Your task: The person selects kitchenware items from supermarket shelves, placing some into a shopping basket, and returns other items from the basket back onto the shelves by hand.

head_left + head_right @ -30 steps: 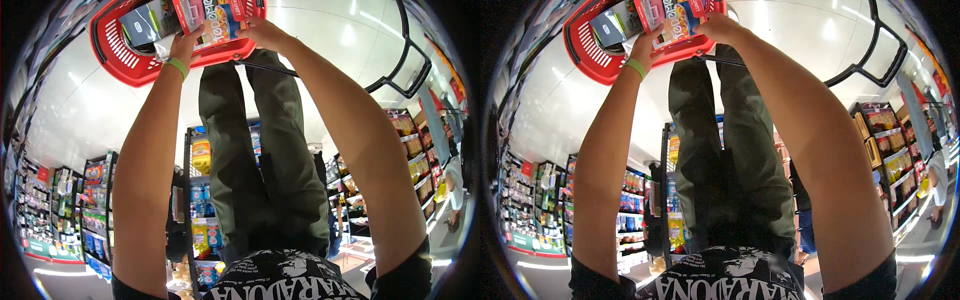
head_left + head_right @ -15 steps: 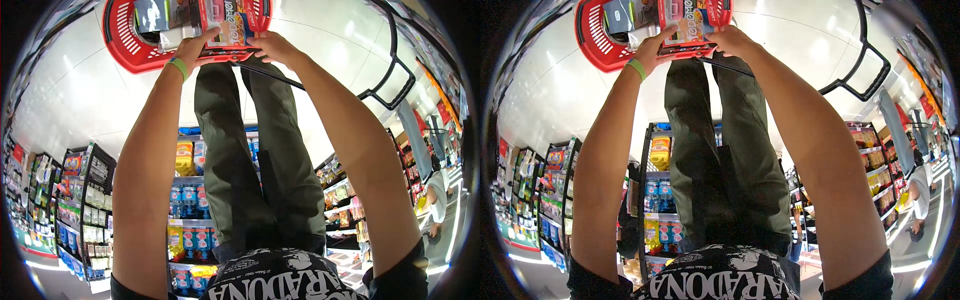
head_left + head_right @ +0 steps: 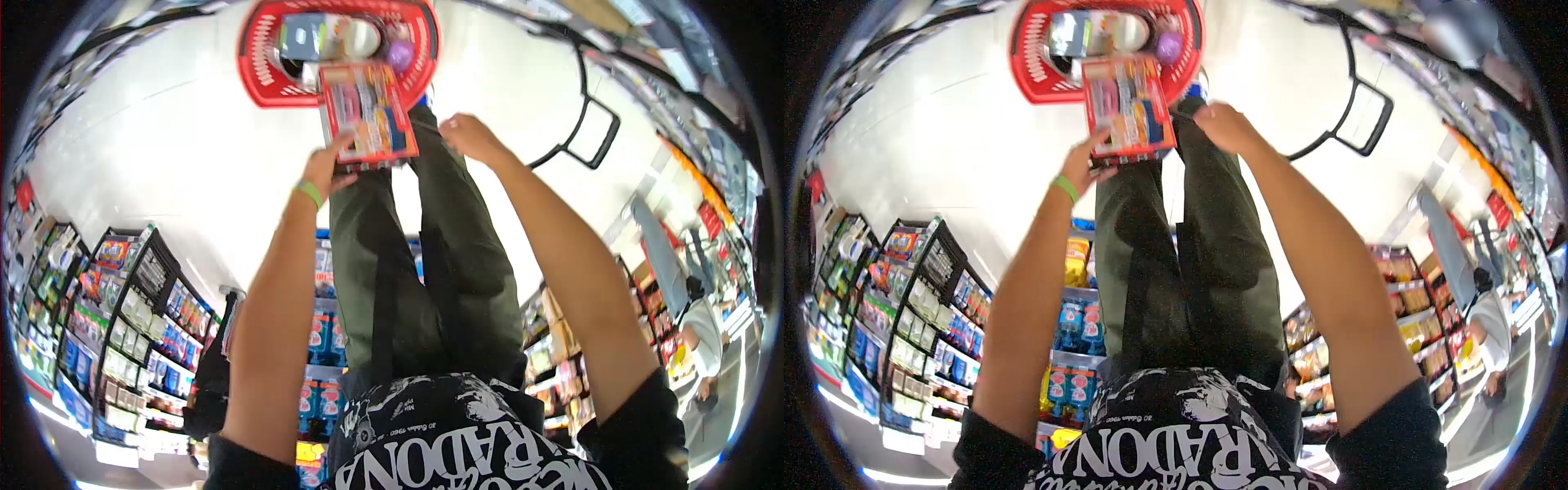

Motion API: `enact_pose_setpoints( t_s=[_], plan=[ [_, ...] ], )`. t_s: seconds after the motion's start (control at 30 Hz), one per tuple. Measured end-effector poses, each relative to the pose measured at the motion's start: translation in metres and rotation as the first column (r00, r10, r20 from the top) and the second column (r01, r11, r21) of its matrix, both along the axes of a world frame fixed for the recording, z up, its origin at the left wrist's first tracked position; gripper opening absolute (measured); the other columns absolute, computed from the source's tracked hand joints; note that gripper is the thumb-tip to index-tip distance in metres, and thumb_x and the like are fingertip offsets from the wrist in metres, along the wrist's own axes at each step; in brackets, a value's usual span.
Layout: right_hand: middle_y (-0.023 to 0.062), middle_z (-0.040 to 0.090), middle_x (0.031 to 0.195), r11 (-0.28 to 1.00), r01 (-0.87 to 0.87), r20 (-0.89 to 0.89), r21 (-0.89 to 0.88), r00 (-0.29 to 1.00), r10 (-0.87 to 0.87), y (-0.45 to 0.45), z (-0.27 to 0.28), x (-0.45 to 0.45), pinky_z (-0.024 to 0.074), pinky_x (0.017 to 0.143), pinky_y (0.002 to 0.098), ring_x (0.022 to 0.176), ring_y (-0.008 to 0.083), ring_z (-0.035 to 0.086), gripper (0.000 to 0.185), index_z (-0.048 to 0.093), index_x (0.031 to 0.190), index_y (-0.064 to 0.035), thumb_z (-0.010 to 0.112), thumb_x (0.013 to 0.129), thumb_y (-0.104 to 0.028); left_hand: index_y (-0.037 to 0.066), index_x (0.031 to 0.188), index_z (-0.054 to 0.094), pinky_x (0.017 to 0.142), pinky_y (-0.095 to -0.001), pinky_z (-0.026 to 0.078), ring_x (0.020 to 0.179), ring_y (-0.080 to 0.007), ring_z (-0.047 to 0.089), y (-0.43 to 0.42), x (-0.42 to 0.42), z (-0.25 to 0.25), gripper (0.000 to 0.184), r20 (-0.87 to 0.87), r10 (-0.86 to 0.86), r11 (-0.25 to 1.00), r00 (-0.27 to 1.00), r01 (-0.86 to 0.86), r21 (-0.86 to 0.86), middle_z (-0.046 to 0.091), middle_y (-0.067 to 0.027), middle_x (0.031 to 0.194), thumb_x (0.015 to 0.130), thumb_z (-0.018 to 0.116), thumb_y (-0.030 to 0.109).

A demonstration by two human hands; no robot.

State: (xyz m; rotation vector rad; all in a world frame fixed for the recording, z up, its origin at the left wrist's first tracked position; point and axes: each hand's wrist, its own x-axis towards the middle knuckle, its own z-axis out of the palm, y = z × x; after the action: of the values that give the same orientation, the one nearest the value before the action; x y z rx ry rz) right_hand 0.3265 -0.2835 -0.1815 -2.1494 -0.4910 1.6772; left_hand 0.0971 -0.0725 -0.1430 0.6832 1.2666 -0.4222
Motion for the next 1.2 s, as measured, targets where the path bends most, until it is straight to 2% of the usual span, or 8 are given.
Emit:
enact_pose_setpoints(
  t_s=[0.4, 0.47, 0.6, 0.67, 0.87, 0.93, 1.13, 1.2],
  plan=[
    [0.0195, 0.065, 0.089, 0.989, 0.146, 0.154, 0.021, 0.977, -0.147, -0.096, 0.149, -0.008, 0.0498, 0.077, 0.0426, 0.089, 0.0360, 0.062, 0.025, 0.064, 0.082, -0.0022, 0.055, 0.083, -0.026, 0.000, 0.118, 0.056, 0.075, -0.0363, 0.051, 0.100, -0.0206, 0.058, -0.034, -0.090, 0.145, 0.056, -0.002, 0.288, 0.945, 0.958, -0.284, 0.165, 0.061, -0.0094, 0.111, 0.082, 0.070, 0.040],
    [0.0095, 0.062, 0.073, 0.926, -0.251, 0.399, 0.282, 0.908, 0.125, -0.123, 0.128, -0.014, 0.0516, 0.054, 0.0321, 0.062, 0.0175, 0.061, 0.023, 0.064, 0.082, -0.0009, 0.052, 0.087, -0.020, -0.002, 0.114, 0.058, 0.076, -0.0329, 0.050, 0.095, -0.0211, 0.059, -0.027, -0.094, 0.173, 0.057, 0.124, 0.226, 0.969, 0.966, -0.236, 0.074, 0.062, -0.0111, 0.104, 0.081, 0.070, 0.043],
    [0.0100, 0.063, 0.073, 0.868, -0.394, 0.403, 0.301, 0.878, 0.259, -0.155, 0.084, -0.047, 0.0512, 0.048, 0.0349, 0.059, 0.0218, 0.063, 0.022, 0.063, 0.081, -0.0010, 0.052, 0.088, -0.019, -0.007, 0.099, 0.063, 0.082, -0.0309, 0.046, 0.091, -0.0227, 0.058, -0.020, -0.132, 0.169, 0.068, -0.079, -0.152, 0.837, 0.985, 0.171, 0.520, 0.064, -0.0145, 0.092, 0.073, 0.073, 0.055],
    [0.0119, 0.066, 0.079, 0.743, -0.640, 0.525, 0.196, 0.708, 0.472, -0.132, 0.112, -0.075, 0.0522, 0.073, 0.0431, 0.083, 0.0337, 0.063, 0.017, 0.066, 0.078, -0.0072, 0.068, 0.062, -0.011, -0.008, 0.094, 0.065, 0.077, -0.0333, 0.048, 0.086, -0.0224, 0.059, -0.004, -0.143, 0.191, 0.069, -0.104, -0.157, 0.806, 0.982, 0.189, 0.561, 0.065, -0.0153, 0.090, 0.069, 0.075, 0.056],
    [0.0223, 0.068, 0.093, 0.991, -0.065, 0.444, -0.120, 0.889, 0.112, -0.070, 0.157, -0.181, 0.0533, 0.075, 0.0430, 0.088, 0.0369, 0.066, 0.031, 0.069, 0.093, -0.0034, 0.059, 0.081, -0.030, -0.002, 0.084, 0.069, 0.057, -0.0314, 0.045, 0.064, -0.0177, 0.056, 0.039, -0.205, 0.209, 0.060, 0.048, -0.174, 0.847, 0.984, 0.125, 0.517, 0.062, -0.0093, 0.074, 0.070, 0.074, 0.056],
    [0.0230, 0.068, 0.091, 0.841, -0.517, 0.526, -0.156, 0.677, 0.514, -0.091, 0.086, -0.186, 0.0538, 0.075, 0.0435, 0.089, 0.0372, 0.067, 0.025, 0.070, 0.086, -0.0028, 0.060, 0.079, -0.025, -0.001, 0.083, 0.068, 0.054, -0.0312, 0.043, 0.061, -0.0175, 0.054, 0.050, -0.226, 0.201, 0.058, 0.041, -0.166, 0.881, 0.985, 0.130, 0.455, 0.060, -0.0075, 0.072, 0.070, 0.075, 0.055],
    [0.0223, 0.068, 0.092, 0.703, -0.692, 0.489, -0.164, 0.562, 0.667, -0.063, 0.123, -0.211, 0.0556, 0.072, 0.0417, 0.086, 0.0362, 0.068, 0.022, 0.070, 0.085, -0.0013, 0.060, 0.077, -0.019, -0.015, 0.102, 0.059, 0.066, -0.0359, 0.055, 0.076, -0.0258, 0.067, 0.073, -0.281, 0.190, 0.062, 0.122, 0.114, 0.950, 0.986, -0.144, 0.279, 0.066, -0.0206, 0.096, 0.073, 0.079, 0.035],
    [0.0232, 0.068, 0.092, 0.986, -0.007, 0.327, -0.167, 0.943, 0.062, -0.046, 0.140, -0.226, 0.0556, 0.073, 0.0417, 0.084, 0.0370, 0.068, 0.022, 0.070, 0.086, 0.0003, 0.065, 0.074, -0.018, -0.011, 0.104, 0.060, 0.065, -0.0339, 0.055, 0.076, -0.0241, 0.065, 0.072, -0.298, 0.171, 0.063, 0.180, 0.263, 0.943, 0.948, -0.292, 0.158, 0.064, -0.0187, 0.096, 0.072, 0.079, 0.040]
  ],
)
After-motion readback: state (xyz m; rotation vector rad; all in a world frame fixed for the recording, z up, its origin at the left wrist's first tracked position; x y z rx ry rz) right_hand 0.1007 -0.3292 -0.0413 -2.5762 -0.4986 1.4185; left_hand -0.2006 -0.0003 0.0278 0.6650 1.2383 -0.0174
